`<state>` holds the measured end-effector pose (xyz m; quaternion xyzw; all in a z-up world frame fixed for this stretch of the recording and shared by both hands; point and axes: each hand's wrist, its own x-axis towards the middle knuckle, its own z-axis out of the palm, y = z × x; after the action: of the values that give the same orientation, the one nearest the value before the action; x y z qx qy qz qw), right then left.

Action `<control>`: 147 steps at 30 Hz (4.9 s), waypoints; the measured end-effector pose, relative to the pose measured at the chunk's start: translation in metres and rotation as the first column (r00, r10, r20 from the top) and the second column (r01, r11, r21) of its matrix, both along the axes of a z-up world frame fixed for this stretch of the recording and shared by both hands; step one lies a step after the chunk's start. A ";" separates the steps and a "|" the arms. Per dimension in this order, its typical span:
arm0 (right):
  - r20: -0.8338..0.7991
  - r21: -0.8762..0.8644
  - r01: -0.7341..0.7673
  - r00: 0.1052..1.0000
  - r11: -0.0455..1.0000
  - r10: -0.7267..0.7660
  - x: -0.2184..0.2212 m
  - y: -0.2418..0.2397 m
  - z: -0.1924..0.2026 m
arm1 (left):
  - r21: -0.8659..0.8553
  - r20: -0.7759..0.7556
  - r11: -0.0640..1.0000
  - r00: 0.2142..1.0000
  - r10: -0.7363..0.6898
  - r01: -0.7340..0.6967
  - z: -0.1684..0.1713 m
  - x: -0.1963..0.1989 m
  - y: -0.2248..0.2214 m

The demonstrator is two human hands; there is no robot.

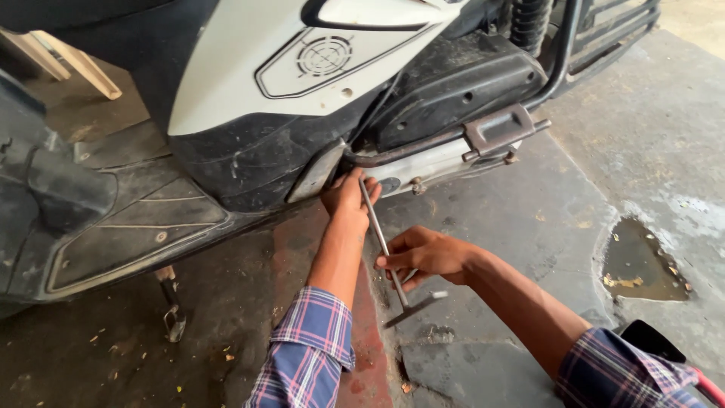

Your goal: The person crouches beside a white scooter and uses a T-handle socket wrench to loosen and unscrew bolts from the footboard and side panel area. They reposition the wrench on successive bolts, set the tool down, and finish by hand-tightening or checking a bolt near the panel edge.

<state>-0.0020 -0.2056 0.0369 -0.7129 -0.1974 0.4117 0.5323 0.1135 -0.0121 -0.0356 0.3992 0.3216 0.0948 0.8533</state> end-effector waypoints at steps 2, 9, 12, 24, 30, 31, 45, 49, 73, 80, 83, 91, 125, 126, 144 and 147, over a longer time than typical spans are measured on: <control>-0.021 -0.015 0.007 1.000 1.000 -0.007 0.004 -0.005 -0.003 | 0.019 -0.023 0.999 0.999 0.037 -0.036 0.008 -0.001 -0.006; -0.137 -0.007 -0.151 0.979 0.988 0.149 0.009 -0.055 -0.001 | 0.047 -0.052 0.988 0.988 0.148 -0.146 -0.003 0.014 -0.003; -0.040 -0.154 -0.160 0.987 0.975 0.155 0.002 -0.090 0.011 | 0.160 0.092 0.966 0.978 0.190 -0.202 -0.025 0.016 -0.007; -0.098 0.609 0.111 0.993 0.785 -0.064 0.004 -0.268 -0.015 | 0.235 -0.260 0.960 0.962 -0.087 0.151 -0.002 -0.059 -0.132; -0.002 0.729 0.155 0.975 0.666 -0.224 -0.028 -0.264 -0.018 | 0.052 0.183 0.852 0.833 -0.521 0.521 0.034 -0.094 -0.204; -0.018 0.739 0.165 0.974 0.653 -0.227 -0.033 -0.254 -0.023 | 0.061 0.164 0.849 0.834 -0.527 0.524 0.034 -0.092 -0.207; -0.760 0.414 0.898 0.431 0.150 -0.486 -0.036 -0.164 -0.148 | 0.518 0.131 0.733 0.805 -0.578 0.442 -0.026 -0.056 -0.226; -0.802 0.413 0.903 0.423 0.119 -0.423 -0.016 -0.161 -0.155 | 0.553 0.138 0.719 0.804 -0.578 0.422 -0.043 -0.039 -0.221; -0.936 0.329 0.939 0.339 -0.104 0.096 -0.003 -0.120 -0.140 | 0.608 0.025 0.707 0.881 -0.473 0.362 -0.024 -0.028 -0.208; -0.909 0.376 0.926 0.363 -0.026 -0.203 -0.007 -0.105 -0.123 | 0.723 0.008 0.635 0.916 -0.402 0.272 0.003 -0.057 -0.206; -0.916 0.399 0.911 0.401 -0.105 0.003 -0.008 -0.088 -0.144 | 0.973 0.035 0.225 0.940 -0.339 0.045 0.024 -0.087 -0.221; -0.772 0.510 0.860 0.467 0.020 -0.432 -0.024 -0.095 -0.085 | 0.839 -0.500 -0.531 0.552 -0.667 0.118 0.064 -0.134 -0.257; 0.395 -0.915 0.286 0.489 0.285 0.778 0.052 -0.134 -0.044 | 0.943 0.302 0.330 0.549 -0.779 -0.050 -0.028 -0.141 -0.178; 0.404 -0.914 0.152 0.413 0.376 0.816 0.050 -0.155 -0.035 | 0.876 0.366 0.468 0.473 -0.801 0.116 -0.063 -0.152 -0.171; 0.221 -0.300 -0.330 0.889 0.895 0.401 0.052 -0.103 -0.003 | 0.507 0.049 0.705 0.800 -0.598 0.497 0.012 -0.077 -0.109; -0.074 -0.038 -0.278 0.959 0.960 0.275 0.062 -0.110 0.002 | 0.467 0.084 0.707 0.769 -0.634 0.532 0.001 -0.067 -0.109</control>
<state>0.0603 -0.3157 0.0392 -0.6766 -0.2670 0.5105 0.4586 0.0462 -0.1214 -0.0350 0.6386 0.0452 -0.0683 0.7652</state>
